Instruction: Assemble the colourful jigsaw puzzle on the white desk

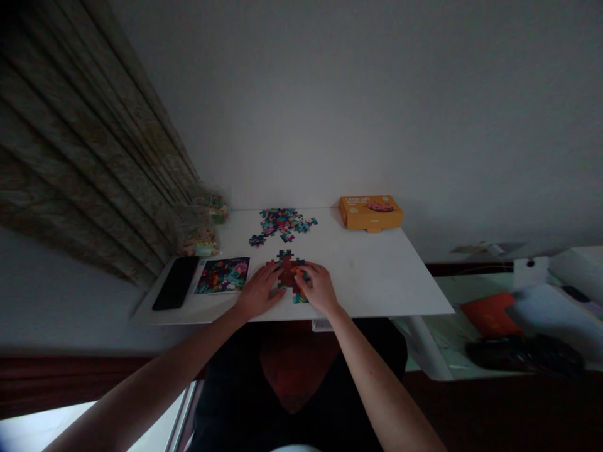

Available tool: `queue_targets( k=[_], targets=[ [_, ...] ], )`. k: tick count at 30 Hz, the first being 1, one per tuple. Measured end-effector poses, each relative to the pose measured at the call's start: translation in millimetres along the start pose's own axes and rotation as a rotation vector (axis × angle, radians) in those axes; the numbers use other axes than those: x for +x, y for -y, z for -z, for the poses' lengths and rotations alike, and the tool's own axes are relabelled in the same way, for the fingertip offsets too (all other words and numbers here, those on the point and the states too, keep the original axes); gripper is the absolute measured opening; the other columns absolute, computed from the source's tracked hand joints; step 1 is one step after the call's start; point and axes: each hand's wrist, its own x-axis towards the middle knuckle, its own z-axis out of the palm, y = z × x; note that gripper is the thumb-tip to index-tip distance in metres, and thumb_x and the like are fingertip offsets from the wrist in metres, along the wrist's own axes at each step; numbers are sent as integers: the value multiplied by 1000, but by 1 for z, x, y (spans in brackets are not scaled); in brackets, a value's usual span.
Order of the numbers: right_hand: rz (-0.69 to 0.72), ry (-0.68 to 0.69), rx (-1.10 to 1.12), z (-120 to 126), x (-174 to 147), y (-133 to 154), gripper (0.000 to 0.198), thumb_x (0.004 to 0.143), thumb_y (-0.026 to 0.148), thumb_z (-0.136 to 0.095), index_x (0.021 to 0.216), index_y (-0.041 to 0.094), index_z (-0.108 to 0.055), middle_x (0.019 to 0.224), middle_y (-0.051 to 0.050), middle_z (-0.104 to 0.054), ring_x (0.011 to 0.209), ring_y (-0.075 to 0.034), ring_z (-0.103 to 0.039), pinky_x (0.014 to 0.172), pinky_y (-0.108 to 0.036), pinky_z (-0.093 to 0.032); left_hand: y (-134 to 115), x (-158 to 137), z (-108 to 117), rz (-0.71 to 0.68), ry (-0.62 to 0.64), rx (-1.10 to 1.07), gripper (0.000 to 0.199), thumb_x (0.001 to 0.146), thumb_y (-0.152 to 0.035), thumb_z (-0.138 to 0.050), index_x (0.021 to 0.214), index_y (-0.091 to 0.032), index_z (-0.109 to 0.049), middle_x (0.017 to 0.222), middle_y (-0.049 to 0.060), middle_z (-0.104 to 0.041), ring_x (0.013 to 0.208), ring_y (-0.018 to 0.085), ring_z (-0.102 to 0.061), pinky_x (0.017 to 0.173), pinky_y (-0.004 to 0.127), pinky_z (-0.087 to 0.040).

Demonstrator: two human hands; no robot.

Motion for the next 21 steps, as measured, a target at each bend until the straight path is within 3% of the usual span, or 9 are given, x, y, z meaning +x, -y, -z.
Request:
queue_targets(
  k=[3, 7, 14, 18, 21],
  targets=[
    [-55, -54, 130, 7, 7, -9, 25, 98, 39, -57, 107, 24, -75, 118, -11, -74, 115, -25, -67, 105, -45, -50, -2, 1, 0, -57, 41, -22, 55, 96, -40, -61, 147, -18, -54, 156, 17, -52, 147, 33, -46, 123, 54, -37],
    [-93, -15, 179, 21, 27, -21, 24, 95, 40, -58, 100, 24, -75, 108, -9, -76, 103, -24, -71, 98, -41, -54, -4, 3, 0, -31, 70, -13, 50, 98, -39, -59, 143, -19, -59, 153, 15, -55, 144, 32, -50, 123, 54, -38],
    [-135, 62, 135, 17, 90, -49, 22, 92, 38, -59, 93, 24, -76, 91, -5, -79, 81, -21, -71, 79, -33, -55, -3, 2, -1, -6, 53, -44, 49, 96, -37, -61, 142, -21, -61, 152, 13, -57, 144, 30, -50, 123, 52, -38],
    [-153, 36, -10, -4, 135, -48, 21, 92, 32, -59, 97, 21, -76, 95, -7, -78, 85, -22, -71, 83, -33, -54, -3, 3, -1, 7, 45, -59, 47, 96, -37, -61, 140, -21, -63, 149, 12, -60, 143, 29, -51, 125, 53, -34],
    [-76, 61, -146, -26, 166, -29, 26, 95, 34, -60, 111, 19, -75, 115, -12, -76, 108, -26, -68, 99, -39, -50, -4, 3, 0, 15, 37, -64, 45, 95, -37, -62, 138, -23, -64, 148, 10, -61, 142, 29, -52, 127, 53, -32]
  ],
)
